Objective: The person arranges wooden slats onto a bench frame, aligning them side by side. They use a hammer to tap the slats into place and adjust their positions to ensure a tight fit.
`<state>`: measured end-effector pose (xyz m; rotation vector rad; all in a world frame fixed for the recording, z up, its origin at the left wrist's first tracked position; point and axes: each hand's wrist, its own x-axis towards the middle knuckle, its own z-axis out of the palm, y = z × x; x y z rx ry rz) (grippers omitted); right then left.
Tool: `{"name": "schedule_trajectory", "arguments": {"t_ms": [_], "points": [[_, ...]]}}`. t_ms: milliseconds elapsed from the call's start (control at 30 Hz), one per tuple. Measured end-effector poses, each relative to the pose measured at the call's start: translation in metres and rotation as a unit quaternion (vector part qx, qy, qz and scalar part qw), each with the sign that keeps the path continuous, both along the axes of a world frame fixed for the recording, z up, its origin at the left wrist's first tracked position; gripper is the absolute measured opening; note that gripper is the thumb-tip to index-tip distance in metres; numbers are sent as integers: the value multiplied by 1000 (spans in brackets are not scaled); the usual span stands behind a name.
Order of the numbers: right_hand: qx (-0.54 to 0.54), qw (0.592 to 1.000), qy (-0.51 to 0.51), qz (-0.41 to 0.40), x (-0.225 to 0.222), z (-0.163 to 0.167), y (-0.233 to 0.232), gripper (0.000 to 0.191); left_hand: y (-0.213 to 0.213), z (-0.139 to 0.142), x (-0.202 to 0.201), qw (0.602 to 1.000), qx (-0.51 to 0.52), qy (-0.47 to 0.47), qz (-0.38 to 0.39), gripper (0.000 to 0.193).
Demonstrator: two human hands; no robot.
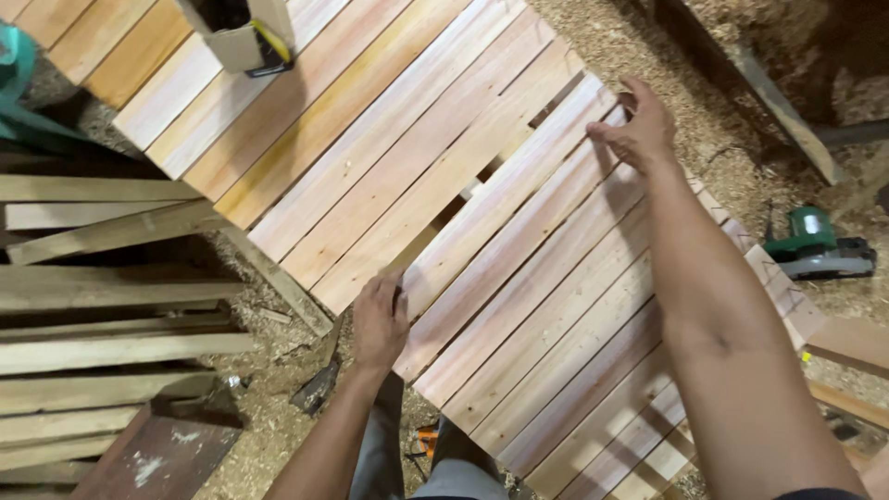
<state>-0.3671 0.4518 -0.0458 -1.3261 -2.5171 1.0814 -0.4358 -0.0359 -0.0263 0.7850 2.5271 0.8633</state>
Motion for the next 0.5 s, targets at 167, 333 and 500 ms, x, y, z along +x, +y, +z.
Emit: {"name": "schedule_trajectory", "arguments": {"t_ms": [167,333,500], "points": [[20,999,-43,5,1,5,-2,95,-2,-10,1,999,-4,-25,43,38],[19,999,-41,1,-1,14,-6,95,-5,-18,3,998,-4,-51,48,39],[26,999,-46,-1,-3,13,-6,95,-7,-17,2,998,46,-28,42,39]]}}
